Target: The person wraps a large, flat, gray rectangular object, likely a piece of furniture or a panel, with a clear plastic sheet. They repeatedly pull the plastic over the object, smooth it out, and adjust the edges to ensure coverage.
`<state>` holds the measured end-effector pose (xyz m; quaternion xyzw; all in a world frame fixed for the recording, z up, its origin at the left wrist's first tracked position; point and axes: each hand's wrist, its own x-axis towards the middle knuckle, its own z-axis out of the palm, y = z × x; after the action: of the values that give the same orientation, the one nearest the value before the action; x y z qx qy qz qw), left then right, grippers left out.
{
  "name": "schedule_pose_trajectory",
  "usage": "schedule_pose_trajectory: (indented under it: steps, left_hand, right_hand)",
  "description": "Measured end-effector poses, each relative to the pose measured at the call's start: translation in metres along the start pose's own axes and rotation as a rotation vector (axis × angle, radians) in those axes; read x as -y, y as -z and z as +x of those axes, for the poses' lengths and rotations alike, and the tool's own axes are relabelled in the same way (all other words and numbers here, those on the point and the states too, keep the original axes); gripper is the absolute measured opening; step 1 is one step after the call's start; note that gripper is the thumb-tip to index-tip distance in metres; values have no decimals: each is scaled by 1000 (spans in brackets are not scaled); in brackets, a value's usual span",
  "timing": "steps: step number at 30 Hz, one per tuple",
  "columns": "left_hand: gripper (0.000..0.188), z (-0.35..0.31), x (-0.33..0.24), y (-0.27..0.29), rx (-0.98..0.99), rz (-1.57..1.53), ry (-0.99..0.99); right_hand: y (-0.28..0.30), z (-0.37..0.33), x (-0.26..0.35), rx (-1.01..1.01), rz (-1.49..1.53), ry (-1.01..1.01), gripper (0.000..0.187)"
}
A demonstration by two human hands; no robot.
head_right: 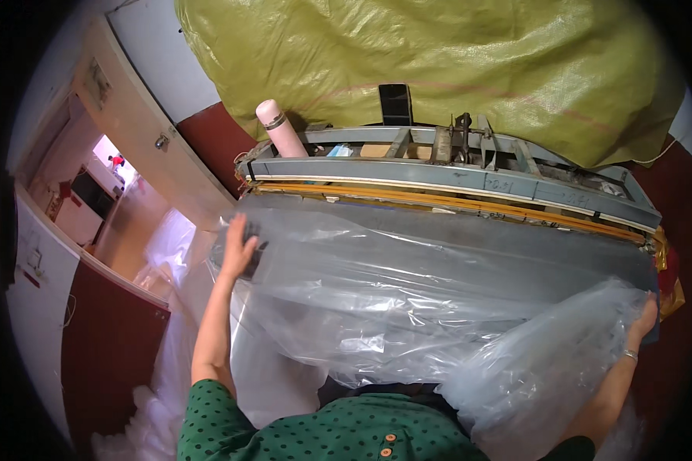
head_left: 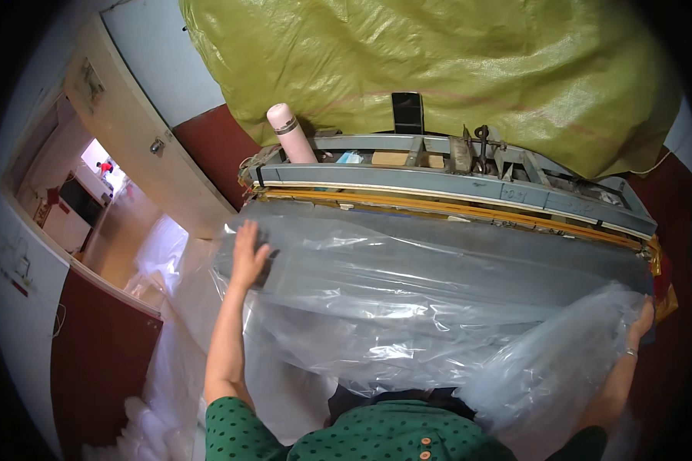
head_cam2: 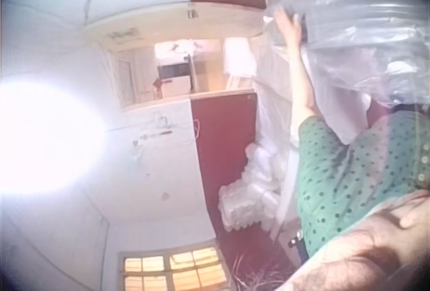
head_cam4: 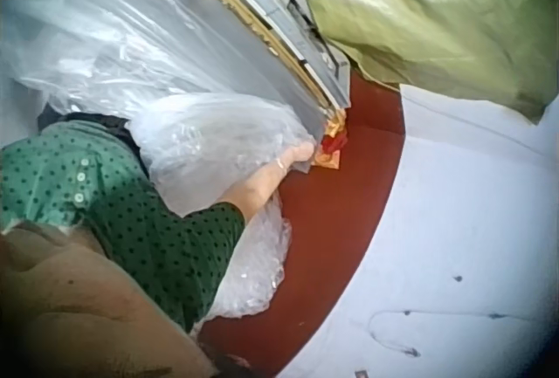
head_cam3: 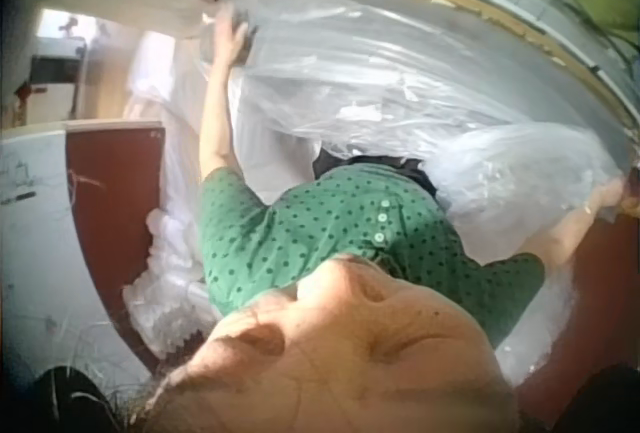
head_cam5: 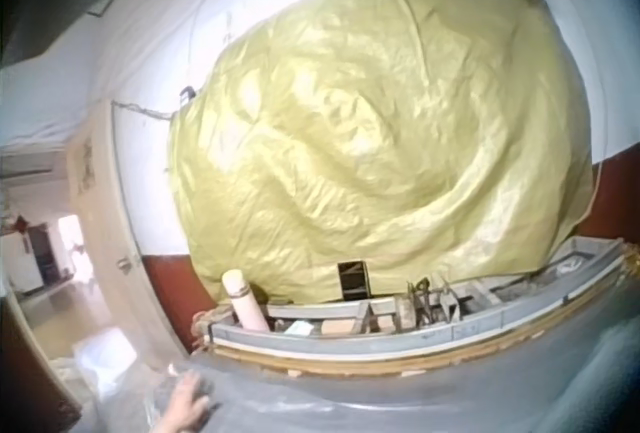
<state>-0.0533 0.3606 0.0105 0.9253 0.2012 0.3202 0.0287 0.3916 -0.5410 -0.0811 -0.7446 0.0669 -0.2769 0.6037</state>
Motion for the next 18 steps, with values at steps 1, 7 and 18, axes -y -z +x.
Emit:
schedule_pose_trajectory:
  steps: [1,7,18]
  left_hand:
    - [47,-7,-8,-9,87,19,90]
    - [32,-115,-23,22,46,87,251]
    - [37,-18,44,-16,260,-88,343]
  right_hand:
    - [22,16,-7,44,-116,8,37]
    - [26,26,-33,27,-211,98,37]
    - [38,43,-56,16,-467,460,37]
